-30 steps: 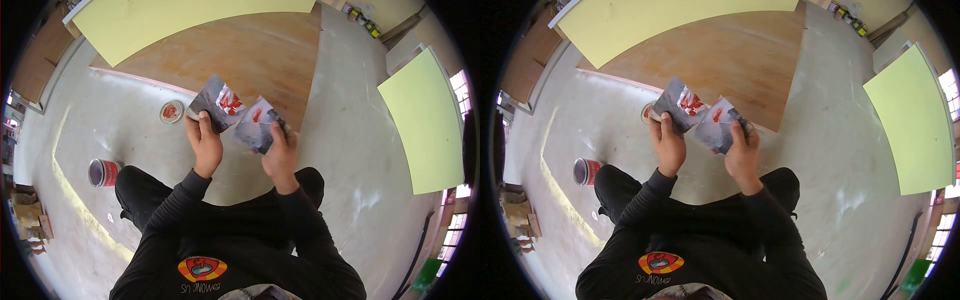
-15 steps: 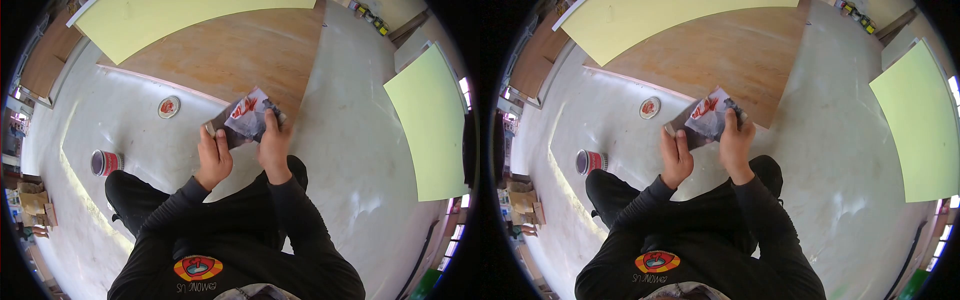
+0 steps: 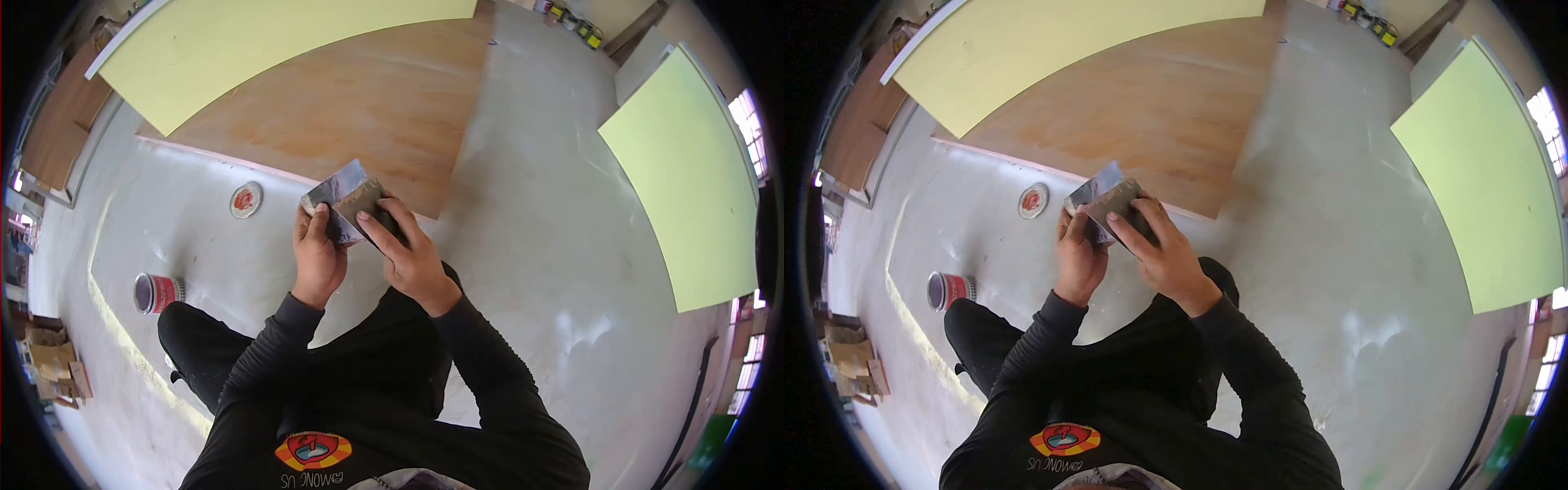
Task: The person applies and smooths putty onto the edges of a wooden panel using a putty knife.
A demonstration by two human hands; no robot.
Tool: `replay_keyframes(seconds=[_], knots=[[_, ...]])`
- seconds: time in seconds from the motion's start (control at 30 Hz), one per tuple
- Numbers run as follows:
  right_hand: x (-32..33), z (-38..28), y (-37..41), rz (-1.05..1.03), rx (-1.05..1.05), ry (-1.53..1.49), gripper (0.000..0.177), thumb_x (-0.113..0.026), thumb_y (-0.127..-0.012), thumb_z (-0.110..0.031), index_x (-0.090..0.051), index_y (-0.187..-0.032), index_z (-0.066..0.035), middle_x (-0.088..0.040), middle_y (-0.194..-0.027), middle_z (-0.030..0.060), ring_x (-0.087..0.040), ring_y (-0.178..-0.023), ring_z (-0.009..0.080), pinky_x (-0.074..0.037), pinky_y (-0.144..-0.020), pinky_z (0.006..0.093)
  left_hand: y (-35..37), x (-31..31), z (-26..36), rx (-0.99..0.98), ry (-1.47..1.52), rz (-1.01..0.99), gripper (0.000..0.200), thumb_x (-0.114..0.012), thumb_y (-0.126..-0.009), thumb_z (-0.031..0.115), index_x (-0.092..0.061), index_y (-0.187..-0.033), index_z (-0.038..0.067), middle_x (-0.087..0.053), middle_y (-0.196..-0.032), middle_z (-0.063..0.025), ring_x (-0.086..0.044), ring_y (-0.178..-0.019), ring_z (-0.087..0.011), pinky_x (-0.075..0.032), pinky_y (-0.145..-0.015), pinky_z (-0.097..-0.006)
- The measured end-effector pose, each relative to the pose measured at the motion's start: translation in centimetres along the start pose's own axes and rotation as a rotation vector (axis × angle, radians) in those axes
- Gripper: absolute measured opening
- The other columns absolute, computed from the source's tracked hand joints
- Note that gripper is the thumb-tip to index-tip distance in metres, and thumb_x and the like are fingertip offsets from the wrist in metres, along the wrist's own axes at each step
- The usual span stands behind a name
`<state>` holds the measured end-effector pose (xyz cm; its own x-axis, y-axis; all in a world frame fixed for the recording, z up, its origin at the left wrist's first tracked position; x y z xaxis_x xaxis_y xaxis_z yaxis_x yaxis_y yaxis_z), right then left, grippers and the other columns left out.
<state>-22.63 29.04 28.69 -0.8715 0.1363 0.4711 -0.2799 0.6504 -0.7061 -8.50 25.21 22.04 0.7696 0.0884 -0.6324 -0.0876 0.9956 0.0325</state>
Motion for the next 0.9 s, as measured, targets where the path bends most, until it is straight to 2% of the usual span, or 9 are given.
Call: replay_keyframes(seconds=[0.2, 0.33, 0.4, 0.53, 0.6, 0.67, 0.77, 0.87, 0.9], knots=[[3.4, 3.4, 3.4, -0.017, -0.186, 0.126, 0.065, -0.053, -0.076, 0.014, -0.055, -0.136, -0.011, -0.053, -0.126, 0.023, -0.056, -0.114, 0.0437, -0.052, -0.091, 0.046, -0.1, -2.6, -2.2, 0.058, 0.017, -0.028, 0.027, -0.043, -0.103, 0.017, -0.047, -0.127, 0.007, -0.059, -0.121, -0.0088, -0.062, -0.109, -0.022, -0.055, -0.089, -0.038], [7.2, 6.2, 5.4, -0.116, -0.272, 0.246, 0.067, -0.053, -0.072, 0.015, -0.058, -0.134, -0.011, -0.054, -0.128, 0.0199, -0.055, -0.117, 0.0428, -0.05, -0.092, 0.0452, -1.5, -4.6, -2.2, 0.013, 0.033, -0.106, 0.026, -0.044, -0.103, 0.016, -0.047, -0.126, 0.006, -0.059, -0.121, -0.0082, -0.062, -0.109, -0.0216, -0.054, -0.089, -0.0387], [11.2, 4.5, 4.2, 0.023, -0.213, 0.445, 0.063, -0.058, -0.07, 0.011, -0.064, -0.127, -0.014, -0.055, -0.125, 0.0163, -0.054, -0.12, 0.0369, -0.046, -0.095, 0.0461, -2.3, -5.1, -3.3, 0.024, -0.011, -0.116, 0.024, -0.045, -0.103, 0.015, -0.048, -0.125, 0.006, -0.058, -0.12, -0.0072, -0.062, -0.106, -0.0193, -0.053, -0.092, -0.0379], [13.1, 1.4, 2.7, 0.099, -0.09, 0.607, 0.056, -0.061, -0.069, 0.007, -0.068, -0.119, -0.016, -0.057, -0.121, 0.0134, -0.054, -0.121, 0.0341, -0.043, -0.096, 0.0476, -2.1, -7.9, -4.5, -0.112, -0.236, -0.198, 0.024, -0.045, -0.104, 0.014, -0.047, -0.125, 0.003, -0.058, -0.118, -0.0056, -0.058, -0.103, -0.0129, -0.048, -0.091, -0.0296], [11.6, 1.6, 2.7, -0.057, -0.097, 0.625, 0.052, -0.063, -0.069, 0.005, -0.07, -0.115, -0.018, -0.057, -0.12, 0.0115, -0.054, -0.121, 0.0325, -0.041, -0.099, 0.0483, -1.1, -11.1, -4.5, -0.16, -0.451, -0.355, 0.026, -0.042, -0.105, 0.013, -0.045, -0.128, 0.002, -0.06, -0.112, -0.0045, -0.054, -0.1, -0.0087, -0.043, -0.088, -0.0246], [13.2, 1.3, 2.5, -0.102, -0.16, 0.696, 0.048, -0.065, -0.069, 0.002, -0.071, -0.112, -0.018, -0.058, -0.119, 0.0083, -0.053, -0.123, 0.0306, -0.039, -0.102, 0.0478, -1.9, -11.9, -6.1, -0.112, -0.368, -0.383, 0.026, -0.042, -0.105, 0.012, -0.045, -0.127, 0.0, -0.06, -0.11, -0.0048, -0.053, -0.099, -0.0091, -0.042, -0.087, -0.0238], [14.8, 1.7, 3.2, 0.009, -0.24, 0.69, 0.058, -0.059, -0.063, 0.012, -0.072, -0.111, -0.017, -0.06, -0.12, 0.0066, -0.053, -0.124, 0.0312, -0.041, -0.102, 0.0465, -1.3, -13.5, -7.4, -0.054, -0.411, -0.474, 0.026, -0.042, -0.104, 0.011, -0.045, -0.127, 0.0, -0.06, -0.111, -0.0052, -0.053, -0.099, -0.0097, -0.042, -0.088, -0.0235], [16.7, 1.6, 3.6, 0.062, -0.315, 0.566, 0.066, -0.053, -0.062, 0.018, -0.071, -0.116, -0.016, -0.059, -0.124, 0.0091, -0.054, -0.124, 0.0317, -0.043, -0.102, 0.0446, -2.0, -15.0, -8.9, -0.035, -0.442, -0.538, 0.024, -0.042, -0.103, 0.012, -0.047, -0.124, 0.0, -0.061, -0.112, -0.0089, -0.061, -0.101, -0.0155, -0.051, -0.088, -0.0315], [16.6, 1.5, 3.9, 0.073, -0.331, 0.58, 0.066, -0.053, -0.062, 0.018, -0.071, -0.116, -0.016, -0.059, -0.124, 0.0091, -0.054, -0.124, 0.0317, -0.043, -0.102, 0.0446, -1.8, -15.0, -10.5, 0.207, -0.225, -0.514, 0.025, -0.041, -0.103, 0.012, -0.046, -0.125, 0.001, -0.061, -0.114, -0.0102, -0.062, -0.103, -0.0188, -0.053, -0.089, -0.0356]])
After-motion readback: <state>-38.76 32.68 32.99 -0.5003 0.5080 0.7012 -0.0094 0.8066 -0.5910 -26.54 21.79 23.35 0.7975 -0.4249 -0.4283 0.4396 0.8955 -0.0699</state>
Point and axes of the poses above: each hand's wrist, its own y-axis away from the middle knuckle, its own x-axis out of the back of the hand, z = x × y, the point moved 10 cm from there along -y, towards the middle knuckle
